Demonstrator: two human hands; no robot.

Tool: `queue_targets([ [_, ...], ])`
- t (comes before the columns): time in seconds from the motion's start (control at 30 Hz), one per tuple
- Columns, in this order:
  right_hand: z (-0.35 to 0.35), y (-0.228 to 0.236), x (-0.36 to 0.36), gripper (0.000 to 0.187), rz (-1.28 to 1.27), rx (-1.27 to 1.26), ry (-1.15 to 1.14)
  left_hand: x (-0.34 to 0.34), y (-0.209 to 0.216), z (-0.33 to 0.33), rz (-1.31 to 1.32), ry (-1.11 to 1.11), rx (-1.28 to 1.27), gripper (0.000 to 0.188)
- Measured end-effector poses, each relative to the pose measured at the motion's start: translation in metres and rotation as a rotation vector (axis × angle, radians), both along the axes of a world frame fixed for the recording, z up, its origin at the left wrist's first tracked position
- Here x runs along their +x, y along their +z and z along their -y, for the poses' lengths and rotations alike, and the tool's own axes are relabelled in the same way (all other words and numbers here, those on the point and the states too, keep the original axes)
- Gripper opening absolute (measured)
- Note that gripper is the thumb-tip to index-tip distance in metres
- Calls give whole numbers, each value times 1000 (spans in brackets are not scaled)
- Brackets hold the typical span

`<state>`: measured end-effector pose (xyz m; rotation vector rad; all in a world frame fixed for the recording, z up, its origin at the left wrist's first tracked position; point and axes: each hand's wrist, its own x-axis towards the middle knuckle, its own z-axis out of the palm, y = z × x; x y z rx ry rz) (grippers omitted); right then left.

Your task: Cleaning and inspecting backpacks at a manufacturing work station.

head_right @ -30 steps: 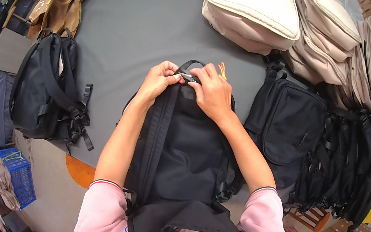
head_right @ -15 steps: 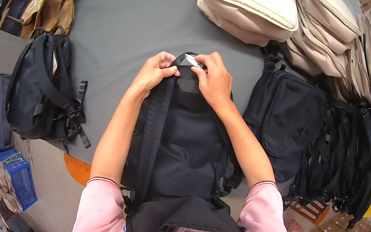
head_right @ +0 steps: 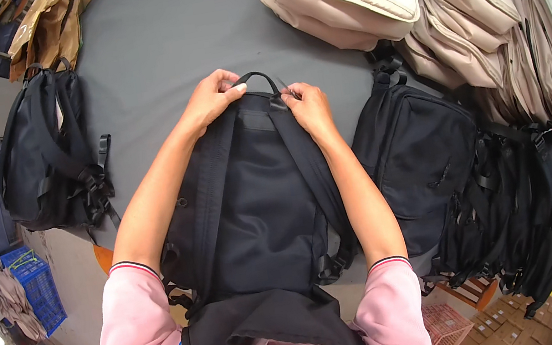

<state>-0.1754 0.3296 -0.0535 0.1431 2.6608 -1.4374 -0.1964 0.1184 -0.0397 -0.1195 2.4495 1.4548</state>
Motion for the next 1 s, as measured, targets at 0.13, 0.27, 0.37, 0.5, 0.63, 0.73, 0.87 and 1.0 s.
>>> queue_targets([
  [0.13,10,19,0,18,306,-508,-14,-20,14,-3,-53,-186,178,31],
  [0.27,11,27,6,14,369,-620,8,-27,24,-11,222,-278,434,30],
  [0.37,13,22,12,17,243,-640,-8,-28,21,-18,334,-153,366,20],
  [0.5,20,28,21,16,-44,-434,-70,-28,23,-19,330,-72,372,20],
  [0.63,21,65,31,19,-375,208,54,-25,26,-17,306,-56,369,21],
  [0.73,22,72,28,21,-478,433,178,-24,30,-14,325,-73,396,25],
  [0.87,15,48,25,19,-367,276,95,-12,21,4,1,137,606,36],
  [1.0,-18,13,47,17,-86,-199,-163,42,7,46,-315,348,305,38],
])
